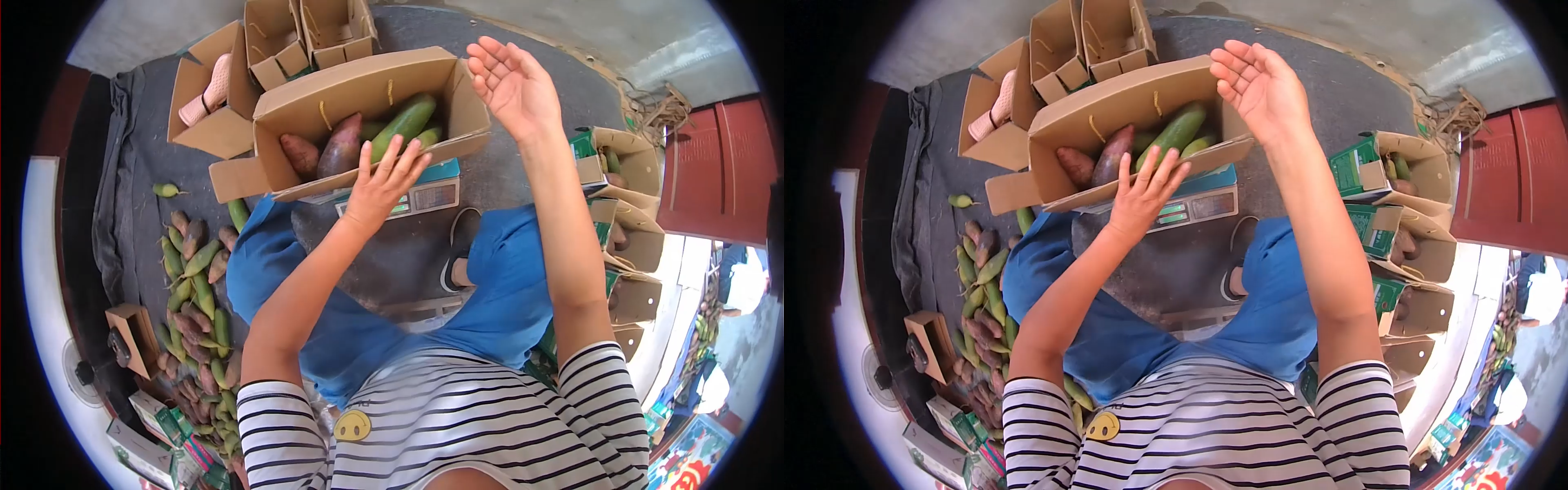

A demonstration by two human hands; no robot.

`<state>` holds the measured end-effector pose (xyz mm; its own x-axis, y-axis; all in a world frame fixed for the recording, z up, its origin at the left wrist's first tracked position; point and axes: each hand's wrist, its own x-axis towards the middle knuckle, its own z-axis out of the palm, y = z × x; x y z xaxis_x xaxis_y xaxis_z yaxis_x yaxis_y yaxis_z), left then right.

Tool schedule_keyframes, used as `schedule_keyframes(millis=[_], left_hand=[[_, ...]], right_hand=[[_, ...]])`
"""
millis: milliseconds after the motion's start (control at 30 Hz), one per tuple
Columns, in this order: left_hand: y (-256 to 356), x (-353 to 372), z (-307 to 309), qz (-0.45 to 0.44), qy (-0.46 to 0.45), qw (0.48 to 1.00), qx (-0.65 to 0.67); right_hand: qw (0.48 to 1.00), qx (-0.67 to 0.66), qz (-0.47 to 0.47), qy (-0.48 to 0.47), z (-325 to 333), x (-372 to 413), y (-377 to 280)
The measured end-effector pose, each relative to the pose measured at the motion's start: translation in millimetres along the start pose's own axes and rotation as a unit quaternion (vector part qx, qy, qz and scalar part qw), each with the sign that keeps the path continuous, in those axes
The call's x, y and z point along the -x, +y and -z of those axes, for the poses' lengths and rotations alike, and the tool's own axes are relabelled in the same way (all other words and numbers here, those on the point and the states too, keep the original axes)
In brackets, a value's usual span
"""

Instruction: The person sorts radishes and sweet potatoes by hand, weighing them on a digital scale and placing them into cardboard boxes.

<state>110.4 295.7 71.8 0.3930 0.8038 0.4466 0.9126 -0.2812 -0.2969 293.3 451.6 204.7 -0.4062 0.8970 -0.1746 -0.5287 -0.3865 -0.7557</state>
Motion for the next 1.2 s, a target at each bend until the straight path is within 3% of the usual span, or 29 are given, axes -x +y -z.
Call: schedule_keyframes(millis=[167,267,300,400,567,733,767,867,1200], left_hand=[[0.9,2.0,3.5,-0.013,-0.022,1.0,0.015],[5.9,0.0,33.0,-0.009,-0.126,0.987,0.099],[7.7,0.7,41.5,-0.022,-0.1,0.985,0.14],[8.1,-1.1,62.2,0.016,-0.136,0.966,0.22],[-1.6,-11.0,88.3,0.009,-0.08,0.979,0.187],[-40.1,-48.6,118.6,0.117,-0.16,0.97,0.141],[-47.7,-57.1,113.0,0.137,-0.107,0.966,0.191],[-65.8,-71.2,98.2,0.177,-0.104,0.948,0.242],[-72.5,-75.4,97.6,0.169,-0.137,0.94,0.264]], right_hand=[[1.0,-0.023,0.004,-0.012,12.1,-0.7,-7.7],[0.999,-0.027,0.015,-0.017,15.3,1.9,-11.2],[0.999,-0.027,0.02,-0.016,15.2,2.5,-12.7],[0.999,-0.031,0.033,-0.004,13.2,8.4,-20.5],[0.997,-0.027,0.065,-0.01,16.8,11.2,-27.2],[0.995,-0.021,0.096,0.015,17.4,13.2,-34.1],[0.995,-0.016,0.095,0.016,16.9,12.2,-32.2],[0.995,-0.01,0.094,0.015,16.6,10.5,-26.7],[0.995,-0.04,0.087,-0.004,22.5,-1.5,-14.4]])
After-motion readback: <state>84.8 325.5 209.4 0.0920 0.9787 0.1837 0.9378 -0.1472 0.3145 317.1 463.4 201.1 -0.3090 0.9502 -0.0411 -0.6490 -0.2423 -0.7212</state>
